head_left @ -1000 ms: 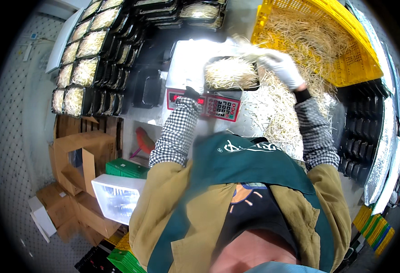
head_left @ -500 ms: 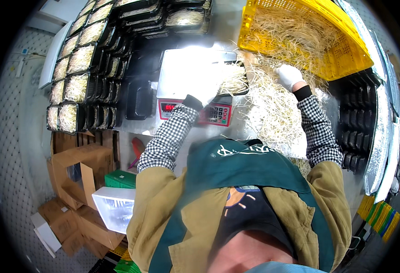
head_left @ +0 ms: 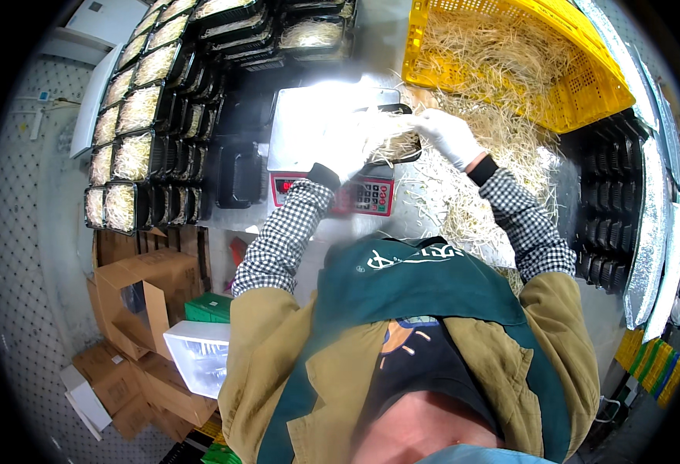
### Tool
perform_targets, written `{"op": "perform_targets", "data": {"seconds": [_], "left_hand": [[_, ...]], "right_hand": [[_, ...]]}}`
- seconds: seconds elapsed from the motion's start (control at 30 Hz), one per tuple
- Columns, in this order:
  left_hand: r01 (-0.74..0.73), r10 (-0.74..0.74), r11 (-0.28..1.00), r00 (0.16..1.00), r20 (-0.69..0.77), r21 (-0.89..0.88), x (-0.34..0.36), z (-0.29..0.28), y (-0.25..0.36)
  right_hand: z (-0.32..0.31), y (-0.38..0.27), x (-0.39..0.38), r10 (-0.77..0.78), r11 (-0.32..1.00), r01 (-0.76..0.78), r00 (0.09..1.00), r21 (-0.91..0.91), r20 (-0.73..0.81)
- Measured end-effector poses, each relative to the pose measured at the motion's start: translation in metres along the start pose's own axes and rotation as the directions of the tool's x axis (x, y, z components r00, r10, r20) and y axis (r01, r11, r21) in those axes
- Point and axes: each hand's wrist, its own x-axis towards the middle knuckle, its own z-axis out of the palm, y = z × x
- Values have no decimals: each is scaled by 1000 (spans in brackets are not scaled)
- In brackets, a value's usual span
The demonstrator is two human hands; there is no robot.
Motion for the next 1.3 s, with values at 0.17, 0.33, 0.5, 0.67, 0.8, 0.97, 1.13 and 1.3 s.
{"op": "perform_targets", "data": {"seconds": [0.17, 0.33, 0.5, 0.67, 0.8, 0.97, 1.13, 1.3], "left_hand": [[70, -57, 988, 994, 93, -139, 5, -41, 25], [37, -31, 998, 994, 107, -54, 5, -46, 31], [-111, 112, 994, 990, 86, -11, 17, -26, 18], [-16, 8, 999, 974, 227, 33, 20, -21, 20], [14, -24, 999, 965, 262, 39, 21, -22, 24], [90, -97, 993, 989, 108, 73, 4, -30, 31], [222, -172, 951, 958, -228, 215, -12, 12, 23], [299, -298, 954, 950, -96, -4, 4, 4, 33]], "right_hand": [[-40, 72, -40, 416, 903, -275, 753, -331, 510], [-36, 24, -23, 18, 969, -46, 993, 243, 117], [-10, -9, 7, 175, 943, -217, 968, 254, 178], [15, 0, -10, 187, 948, -200, 979, 248, 76], [-20, 28, -29, 236, 881, -239, 970, 408, 58], [-51, 69, -40, 608, 786, -434, 675, -441, 419], [-20, -30, 17, 160, 888, -10, 944, 460, -289], [72, -60, 42, 345, 895, -269, 923, 356, -170]]}}
